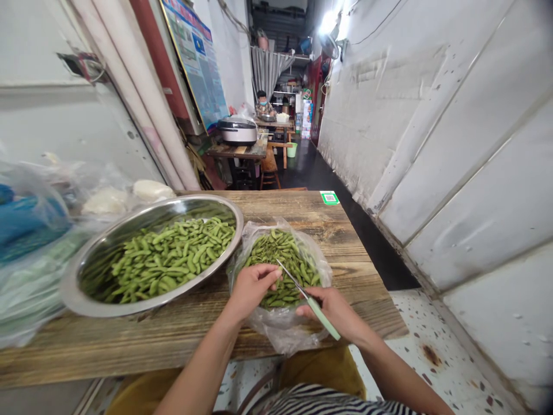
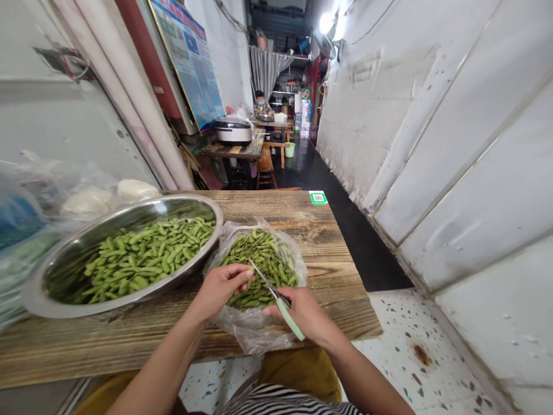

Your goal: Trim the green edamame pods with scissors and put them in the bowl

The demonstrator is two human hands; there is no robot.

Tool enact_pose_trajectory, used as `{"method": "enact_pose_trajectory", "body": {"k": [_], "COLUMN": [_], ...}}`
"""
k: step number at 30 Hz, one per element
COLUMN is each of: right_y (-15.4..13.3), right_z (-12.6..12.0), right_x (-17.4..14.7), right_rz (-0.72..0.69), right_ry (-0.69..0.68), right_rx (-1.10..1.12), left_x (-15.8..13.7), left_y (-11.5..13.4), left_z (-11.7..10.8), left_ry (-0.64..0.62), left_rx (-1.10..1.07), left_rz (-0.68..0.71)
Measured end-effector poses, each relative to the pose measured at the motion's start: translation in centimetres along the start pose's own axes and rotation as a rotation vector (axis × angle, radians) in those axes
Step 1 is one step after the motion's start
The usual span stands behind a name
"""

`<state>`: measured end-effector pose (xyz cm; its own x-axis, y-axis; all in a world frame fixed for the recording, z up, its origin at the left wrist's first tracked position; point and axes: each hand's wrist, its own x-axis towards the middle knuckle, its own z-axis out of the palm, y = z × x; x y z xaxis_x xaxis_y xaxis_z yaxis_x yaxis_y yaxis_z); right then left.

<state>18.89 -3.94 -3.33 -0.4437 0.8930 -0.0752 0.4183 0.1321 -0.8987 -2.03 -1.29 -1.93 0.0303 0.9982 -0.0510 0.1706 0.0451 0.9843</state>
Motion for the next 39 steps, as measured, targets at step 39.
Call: {"method": "enact_pose_trajectory", "body": {"k": [39], "right_y": [1.3], "right_z": [1.3], "right_x": [-0.3], "right_rz": [0.202], "right_ry": [-0.099], "right_rx": [0.49], "left_x": [0.5], "left_y": [0.4], "left_z": [-4.1], "left_ry": [0.473], "left_rx": [1.173], "left_rz": [0.469]}}
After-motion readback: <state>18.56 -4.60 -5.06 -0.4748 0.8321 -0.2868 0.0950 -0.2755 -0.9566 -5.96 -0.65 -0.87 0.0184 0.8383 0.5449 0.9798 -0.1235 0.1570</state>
